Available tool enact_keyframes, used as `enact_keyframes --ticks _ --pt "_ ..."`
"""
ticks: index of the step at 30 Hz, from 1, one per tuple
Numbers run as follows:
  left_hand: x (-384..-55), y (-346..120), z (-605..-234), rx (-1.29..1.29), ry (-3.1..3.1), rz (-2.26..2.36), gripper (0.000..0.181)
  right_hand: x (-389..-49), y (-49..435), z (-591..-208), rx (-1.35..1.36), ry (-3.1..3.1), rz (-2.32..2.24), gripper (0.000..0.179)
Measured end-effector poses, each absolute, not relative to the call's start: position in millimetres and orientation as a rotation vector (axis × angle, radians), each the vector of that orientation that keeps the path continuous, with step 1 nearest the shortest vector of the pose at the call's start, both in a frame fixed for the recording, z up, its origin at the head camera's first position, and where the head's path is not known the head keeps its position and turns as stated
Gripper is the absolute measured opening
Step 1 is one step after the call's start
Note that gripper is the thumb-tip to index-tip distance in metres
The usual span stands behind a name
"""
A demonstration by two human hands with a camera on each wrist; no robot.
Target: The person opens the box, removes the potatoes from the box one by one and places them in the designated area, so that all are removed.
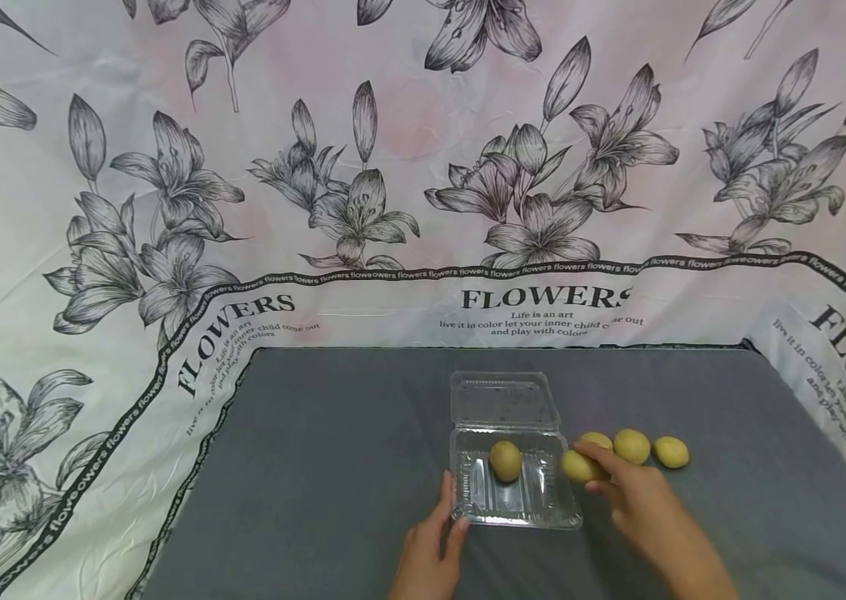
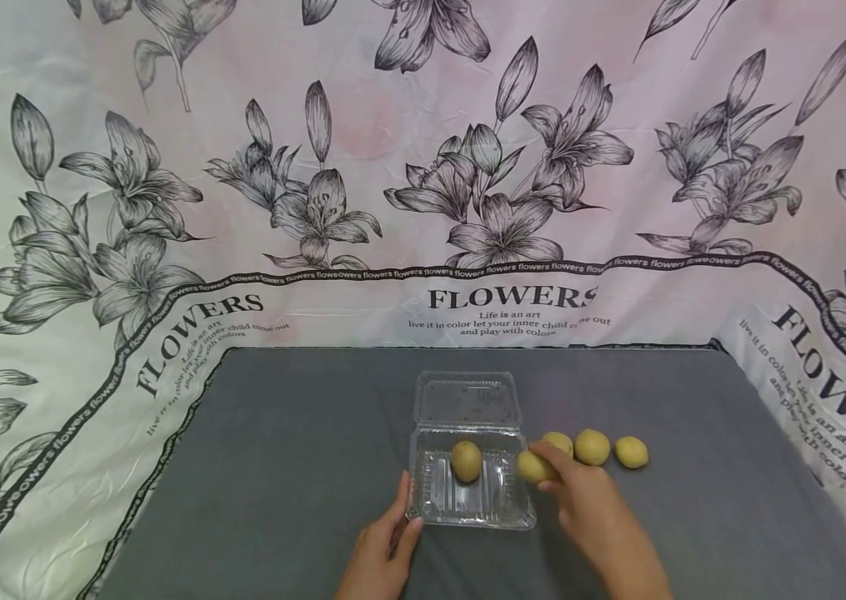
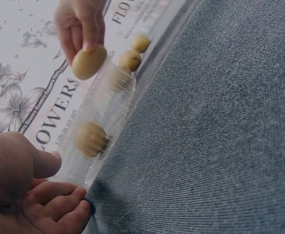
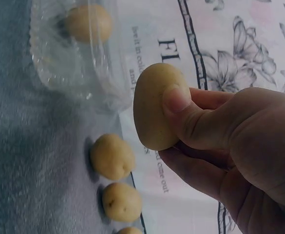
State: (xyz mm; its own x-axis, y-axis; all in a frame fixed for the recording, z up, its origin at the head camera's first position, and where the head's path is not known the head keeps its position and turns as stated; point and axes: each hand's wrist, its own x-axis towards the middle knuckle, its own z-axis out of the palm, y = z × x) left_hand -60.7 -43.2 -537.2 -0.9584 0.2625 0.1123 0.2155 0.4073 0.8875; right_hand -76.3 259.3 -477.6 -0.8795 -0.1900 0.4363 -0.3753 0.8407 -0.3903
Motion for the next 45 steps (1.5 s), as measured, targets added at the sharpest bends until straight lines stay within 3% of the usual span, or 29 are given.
enact_keyframes --ticks 45 --pt "-62 -41 -534 0.343 2.555 1.589 0.066 -62 299 -499 0.199 -2.838 0.753 0.044"
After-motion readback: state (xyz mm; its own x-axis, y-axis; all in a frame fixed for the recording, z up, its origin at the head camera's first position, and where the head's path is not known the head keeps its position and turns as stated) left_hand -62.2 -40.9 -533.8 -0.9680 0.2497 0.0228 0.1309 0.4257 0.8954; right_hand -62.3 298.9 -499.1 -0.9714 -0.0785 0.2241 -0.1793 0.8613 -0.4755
